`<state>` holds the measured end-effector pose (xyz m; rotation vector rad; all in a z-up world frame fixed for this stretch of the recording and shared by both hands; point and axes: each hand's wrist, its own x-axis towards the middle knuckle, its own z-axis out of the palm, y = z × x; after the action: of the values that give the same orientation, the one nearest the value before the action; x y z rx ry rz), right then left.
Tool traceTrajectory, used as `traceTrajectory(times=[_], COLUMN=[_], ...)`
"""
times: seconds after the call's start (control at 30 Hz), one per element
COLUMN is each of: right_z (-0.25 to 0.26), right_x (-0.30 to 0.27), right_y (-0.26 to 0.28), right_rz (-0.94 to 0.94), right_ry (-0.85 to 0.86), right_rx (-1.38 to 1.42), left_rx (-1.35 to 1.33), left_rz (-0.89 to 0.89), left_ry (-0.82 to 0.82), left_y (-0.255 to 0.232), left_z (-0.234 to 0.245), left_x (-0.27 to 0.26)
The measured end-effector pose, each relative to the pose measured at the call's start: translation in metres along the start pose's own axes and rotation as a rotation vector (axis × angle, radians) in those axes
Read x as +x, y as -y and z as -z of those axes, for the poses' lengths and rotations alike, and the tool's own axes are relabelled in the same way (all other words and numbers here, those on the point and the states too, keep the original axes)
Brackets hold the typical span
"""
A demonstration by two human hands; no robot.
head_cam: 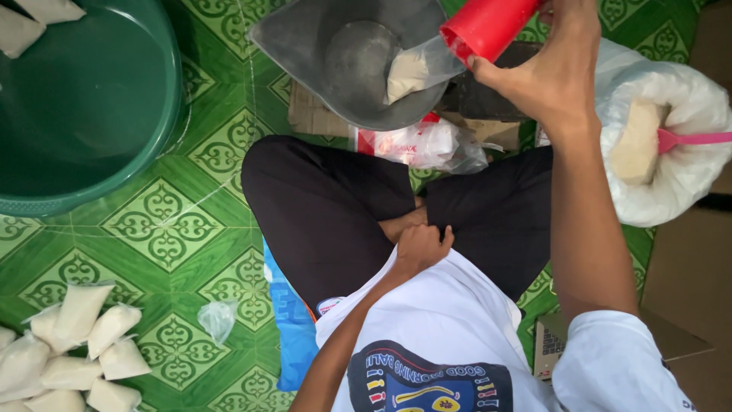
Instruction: Scooping powder from a large sack into small plastic bags using a scoop and a funnel.
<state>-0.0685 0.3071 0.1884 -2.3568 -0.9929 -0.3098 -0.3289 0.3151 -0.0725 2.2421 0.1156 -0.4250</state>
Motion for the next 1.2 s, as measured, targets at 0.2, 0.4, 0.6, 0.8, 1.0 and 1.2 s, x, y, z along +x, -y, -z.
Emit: traceTrajectory(times=[0.2,0.4,0.6,0.8,1.0,1.2], right_z=[-0.002,-0.002,-0.001,-0.002,-0.001,-0.001], right_x=[0.0,0.002,0.001,0.0,-0.002,0.0], right_y=[-0.002,0.003,0.002,-0.002,-0.005,0.0], right_rz=[-0.027,-0.038,-0.027,-0.043,-0.049,-0.05], right_ry=[-0.001,-0.018,-0.034,-0.029,-0.02,-0.032], right_rx=[-0.045,-0.058,-0.083,-0.078,-0.052,-0.031], left_rx=[0.04,0.059,0.032,0.049,0.057,0.045], left_rz=[-0.043,-0.008,-0.005,-0.033,-0.042,0.011], left_ry=[-0.045,0.01,0.028,-0.041,-0.059,-0.008], left_y=[0.006,0.003,0.0,0.003,0.004,0.004], left_z=[-0.014,-0.007,0.0,-0.007,-0.009,-0.013], left_x=[0.002,0.002,0.001,0.002,0.002,0.003])
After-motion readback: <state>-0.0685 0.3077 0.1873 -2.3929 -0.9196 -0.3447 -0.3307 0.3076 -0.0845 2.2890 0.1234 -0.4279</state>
